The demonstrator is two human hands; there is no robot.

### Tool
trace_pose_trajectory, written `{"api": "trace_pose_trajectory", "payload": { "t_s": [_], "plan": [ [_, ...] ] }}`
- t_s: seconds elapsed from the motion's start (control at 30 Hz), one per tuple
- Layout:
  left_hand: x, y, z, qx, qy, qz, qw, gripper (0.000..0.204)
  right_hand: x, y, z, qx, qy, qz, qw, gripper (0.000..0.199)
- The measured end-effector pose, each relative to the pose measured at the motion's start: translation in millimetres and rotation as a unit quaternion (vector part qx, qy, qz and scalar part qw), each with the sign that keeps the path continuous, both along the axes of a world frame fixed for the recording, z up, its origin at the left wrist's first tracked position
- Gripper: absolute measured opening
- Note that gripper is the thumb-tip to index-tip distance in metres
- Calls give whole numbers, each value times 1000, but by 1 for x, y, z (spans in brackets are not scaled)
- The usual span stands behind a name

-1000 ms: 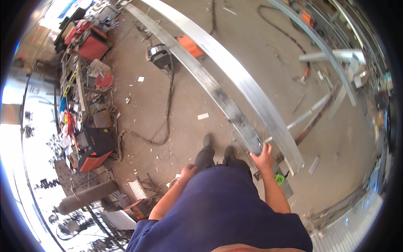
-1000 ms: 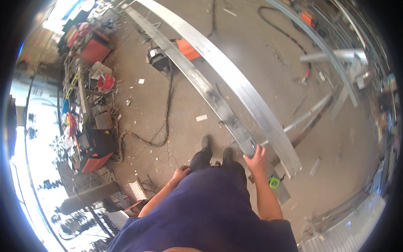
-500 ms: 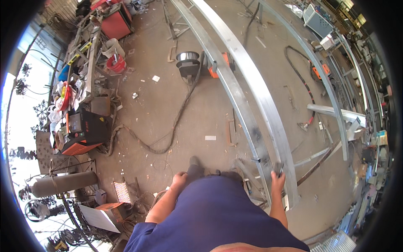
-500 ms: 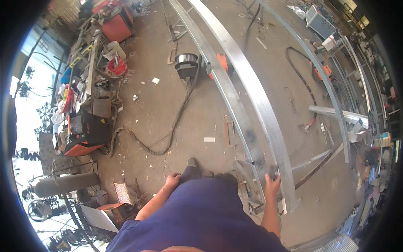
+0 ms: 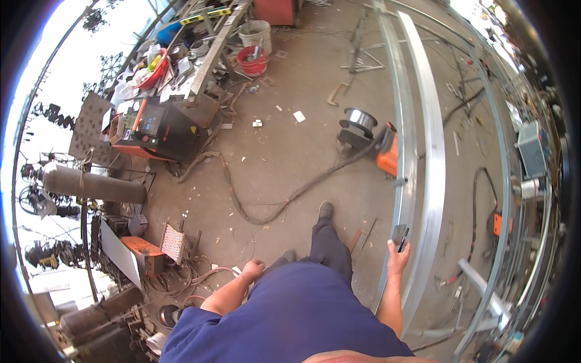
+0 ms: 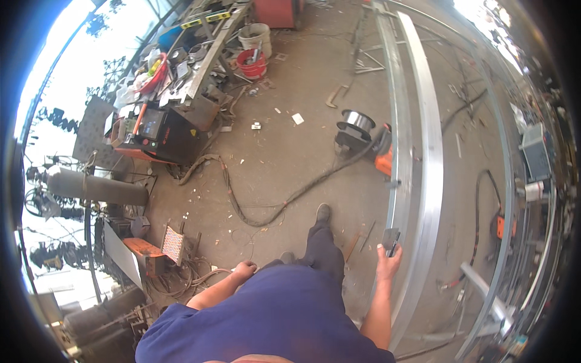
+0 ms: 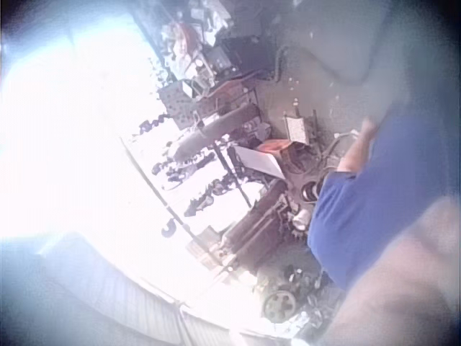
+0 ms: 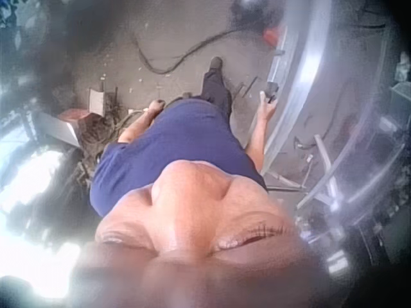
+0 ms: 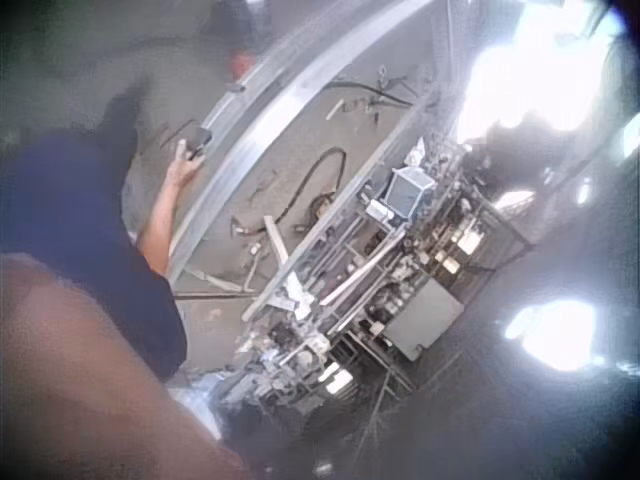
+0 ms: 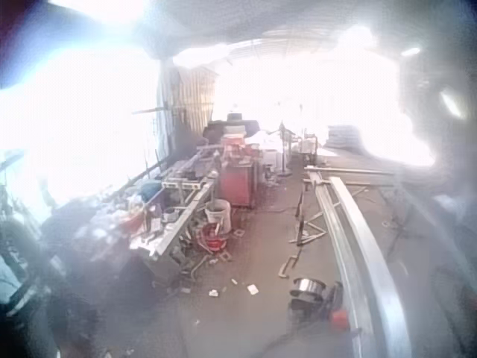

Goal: The person measures a curved metal frame using a tape measure and marks measurements with a pen. They use a calculator to compute values and continue marking the frame at various intervals.

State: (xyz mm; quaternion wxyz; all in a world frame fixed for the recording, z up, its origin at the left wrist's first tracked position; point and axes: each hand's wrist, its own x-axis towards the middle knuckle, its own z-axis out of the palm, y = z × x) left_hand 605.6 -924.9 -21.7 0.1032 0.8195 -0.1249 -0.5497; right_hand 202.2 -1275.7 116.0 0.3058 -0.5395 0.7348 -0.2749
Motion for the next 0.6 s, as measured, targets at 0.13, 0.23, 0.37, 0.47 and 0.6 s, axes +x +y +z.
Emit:
{"api": "trace_pose_trajectory", "payload": {
  "t_s": [0.13, 0.23, 0.37, 0.47, 0.6],
  "plan": [
    [9, -49, -14, 15, -15, 49, 999, 42, 50, -131, -5, -30, -26, 62, 997, 72],
    [19, -122, -8, -4, -53, 134, 990, 41, 85, -248, 4, -15, -68, 80, 994, 77],
    [53, -216, 14, -50, -122, 192, 972, 34, 130, -358, 12, 7, -80, 78, 994, 75],
    [89, -274, 10, -87, -135, 231, 959, 32, 168, -411, 13, 52, -87, 53, 994, 72],
    [135, -333, -25, -74, -127, 246, 958, 31, 225, -454, 2, 34, -129, 12, 991, 57]
  ]
}}
